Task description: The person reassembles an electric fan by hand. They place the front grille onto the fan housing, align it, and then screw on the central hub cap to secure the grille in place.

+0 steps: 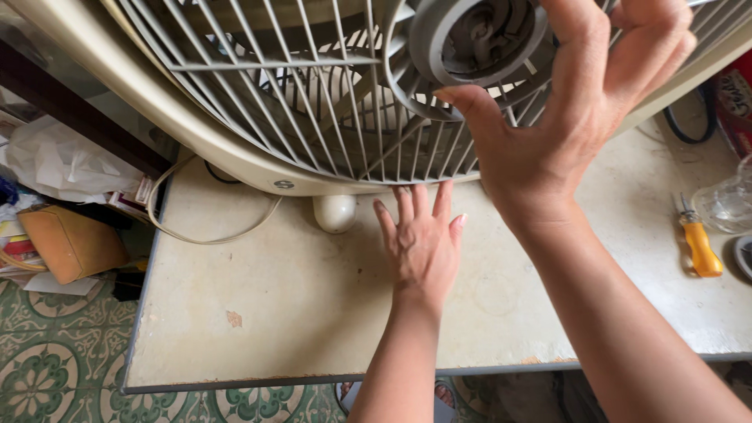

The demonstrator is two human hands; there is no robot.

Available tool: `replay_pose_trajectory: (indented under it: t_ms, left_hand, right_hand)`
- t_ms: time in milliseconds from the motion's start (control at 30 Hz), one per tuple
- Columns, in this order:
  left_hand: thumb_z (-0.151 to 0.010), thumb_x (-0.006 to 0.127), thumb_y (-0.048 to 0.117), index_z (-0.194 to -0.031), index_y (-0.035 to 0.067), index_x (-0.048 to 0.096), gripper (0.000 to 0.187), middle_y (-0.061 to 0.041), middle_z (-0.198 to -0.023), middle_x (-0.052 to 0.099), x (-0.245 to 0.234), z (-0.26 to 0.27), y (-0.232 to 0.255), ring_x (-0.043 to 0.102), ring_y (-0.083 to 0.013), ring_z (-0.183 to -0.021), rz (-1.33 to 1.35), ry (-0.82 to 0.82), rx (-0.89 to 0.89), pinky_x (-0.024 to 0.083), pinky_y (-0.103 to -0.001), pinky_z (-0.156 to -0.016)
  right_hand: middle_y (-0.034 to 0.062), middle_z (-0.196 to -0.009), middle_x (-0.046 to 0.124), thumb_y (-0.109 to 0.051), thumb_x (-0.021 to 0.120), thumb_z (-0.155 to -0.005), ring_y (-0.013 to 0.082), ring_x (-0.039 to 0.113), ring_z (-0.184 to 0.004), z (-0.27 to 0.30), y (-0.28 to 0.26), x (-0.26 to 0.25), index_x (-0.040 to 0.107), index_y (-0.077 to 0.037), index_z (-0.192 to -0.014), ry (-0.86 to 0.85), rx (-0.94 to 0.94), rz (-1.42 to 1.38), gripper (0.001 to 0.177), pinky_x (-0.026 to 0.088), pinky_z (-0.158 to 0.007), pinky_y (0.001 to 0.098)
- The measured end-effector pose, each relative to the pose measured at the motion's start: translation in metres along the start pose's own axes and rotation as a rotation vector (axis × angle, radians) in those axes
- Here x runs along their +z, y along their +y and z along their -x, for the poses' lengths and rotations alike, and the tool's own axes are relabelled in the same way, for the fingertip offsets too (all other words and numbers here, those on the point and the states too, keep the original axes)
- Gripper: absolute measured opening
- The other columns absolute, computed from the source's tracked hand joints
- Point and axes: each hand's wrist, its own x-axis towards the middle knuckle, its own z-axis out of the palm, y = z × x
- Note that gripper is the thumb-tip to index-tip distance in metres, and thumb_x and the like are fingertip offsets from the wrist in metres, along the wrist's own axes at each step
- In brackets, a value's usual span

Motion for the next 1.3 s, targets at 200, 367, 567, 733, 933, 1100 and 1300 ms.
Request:
replay_pose_trajectory:
  t_ms: [200,367,567,733,933,1100,1300]
  left_hand:
    - [-0.092,0.062,0.041,-0.143,0.02,0.051,0.056,-0.012,-0.141,0.048,0.004,-0.004,0.002,0.037,-0.0359,-0.138,0.001,0.094,-0.004,0.031,-0.066,-0.108]
    - [-0.094,0.062,0.04,-0.146,0.02,0.049,0.057,-0.012,-0.136,0.048,0.004,-0.003,0.005,0.037,-0.0395,-0.138,0.004,0.032,-0.022,0.032,-0.067,-0.109]
    - [-0.093,0.063,0.038,-0.148,0.021,0.047,0.06,-0.011,-0.137,0.048,0.006,-0.003,0.003,0.036,-0.0391,-0.138,0.007,0.027,-0.021,0.033,-0.068,-0.108]
    - [-0.091,0.064,0.041,-0.146,0.02,0.047,0.061,-0.012,-0.142,0.045,0.002,-0.006,0.004,0.036,-0.0368,-0.139,-0.005,0.015,-0.017,0.034,-0.068,-0.107]
    - [-0.09,0.065,0.041,-0.148,0.02,0.046,0.065,-0.012,-0.143,0.045,0.0,-0.005,0.004,0.037,-0.0366,-0.137,-0.028,0.022,-0.006,0.034,-0.068,-0.107]
    - [-0.091,0.065,0.042,-0.151,0.019,0.043,0.068,-0.012,-0.142,0.045,0.001,-0.004,0.003,0.037,-0.0373,-0.137,-0.022,0.03,-0.001,0.035,-0.067,-0.108]
    - [-0.09,0.065,0.043,-0.149,0.019,0.044,0.067,-0.016,-0.143,0.043,-0.003,-0.008,0.004,0.034,-0.0415,-0.138,-0.066,0.009,-0.003,0.035,-0.068,-0.106]
  right_hand:
    - [0.0109,-0.131,0.033,-0.053,0.087,-0.078,0.0274,0.033,-0.125,-0.002,0.007,-0.004,0.057,-0.015,-0.14,-0.036,-0.044,0.021,0.079,0.028,-0.11,0.0453]
    - [0.0111,-0.133,0.033,-0.045,0.088,-0.079,0.0277,0.032,-0.126,-0.004,0.008,-0.006,0.055,-0.016,-0.14,-0.055,-0.062,-0.006,0.075,0.025,-0.111,0.0466]
    - [0.012,-0.138,0.039,-0.044,0.087,-0.081,0.0309,0.032,-0.13,-0.006,0.021,-0.007,0.058,-0.014,-0.144,-0.11,-0.136,0.073,0.076,0.024,-0.112,0.0511]
    - [0.02,-0.149,0.036,-0.046,0.084,-0.082,0.0376,0.026,-0.14,-0.011,0.034,-0.015,0.062,-0.018,-0.15,-0.203,-0.181,0.152,0.077,0.019,-0.114,0.0575]
    - [0.0224,-0.158,0.036,-0.039,0.083,-0.089,0.038,0.028,-0.149,-0.023,0.05,-0.015,0.066,-0.018,-0.155,-0.269,-0.239,0.053,0.07,0.029,-0.125,0.0525]
    - [0.0202,-0.156,0.04,-0.038,0.08,-0.091,0.0328,0.033,-0.148,-0.027,0.058,-0.024,0.062,-0.016,-0.153,-0.28,-0.362,0.092,0.069,0.031,-0.122,0.049]
    - [0.0154,-0.153,0.049,-0.046,0.083,-0.086,0.0289,0.039,-0.139,-0.042,0.062,-0.024,0.067,-0.013,-0.15,-0.212,-0.536,0.223,0.074,0.031,-0.108,0.0465]
